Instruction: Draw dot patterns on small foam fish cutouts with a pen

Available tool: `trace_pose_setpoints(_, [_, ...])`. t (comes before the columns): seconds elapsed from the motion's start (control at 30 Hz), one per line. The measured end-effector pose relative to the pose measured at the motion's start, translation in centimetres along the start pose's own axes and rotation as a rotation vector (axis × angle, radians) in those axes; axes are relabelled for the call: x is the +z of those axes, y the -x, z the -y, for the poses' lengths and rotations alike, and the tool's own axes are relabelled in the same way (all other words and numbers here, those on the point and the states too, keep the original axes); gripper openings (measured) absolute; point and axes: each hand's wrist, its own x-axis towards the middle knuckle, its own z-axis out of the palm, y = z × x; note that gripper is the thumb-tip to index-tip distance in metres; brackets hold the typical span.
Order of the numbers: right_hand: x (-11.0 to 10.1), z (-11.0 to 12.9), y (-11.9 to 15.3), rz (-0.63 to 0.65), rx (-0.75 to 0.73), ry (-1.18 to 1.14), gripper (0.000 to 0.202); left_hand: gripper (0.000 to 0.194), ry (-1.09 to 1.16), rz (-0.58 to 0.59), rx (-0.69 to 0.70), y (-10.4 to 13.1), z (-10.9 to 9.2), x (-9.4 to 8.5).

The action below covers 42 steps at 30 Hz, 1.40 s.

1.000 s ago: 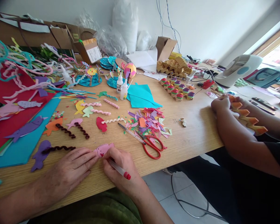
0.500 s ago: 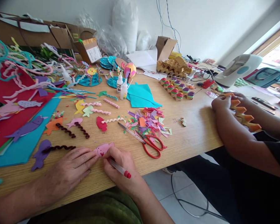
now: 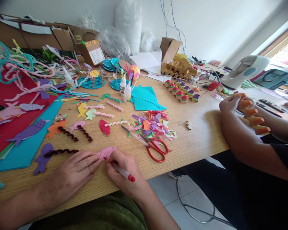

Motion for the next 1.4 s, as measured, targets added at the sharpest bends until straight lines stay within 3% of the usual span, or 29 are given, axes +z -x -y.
trace_pose_setpoints(0.97, [0.1,-0.2,-0.1,0.001,-0.015,-0.034,0.012,0.028,0.007,0.022,-0.017,0.3,-0.1,0.3])
trace_pose_setpoints(1.23, [-0.8,0.4,0.0,-0.06,0.154,-0.162,0.006,0.031,-0.001,0.024,-0.004,0.1,-0.1,0.0])
trace_pose_setpoints(1.4, [-0.3,1.0,-0.2,-0.071,0.111,-0.074,0.008,0.029,0.008,0.028,-0.021,0.1,-0.2,0.1])
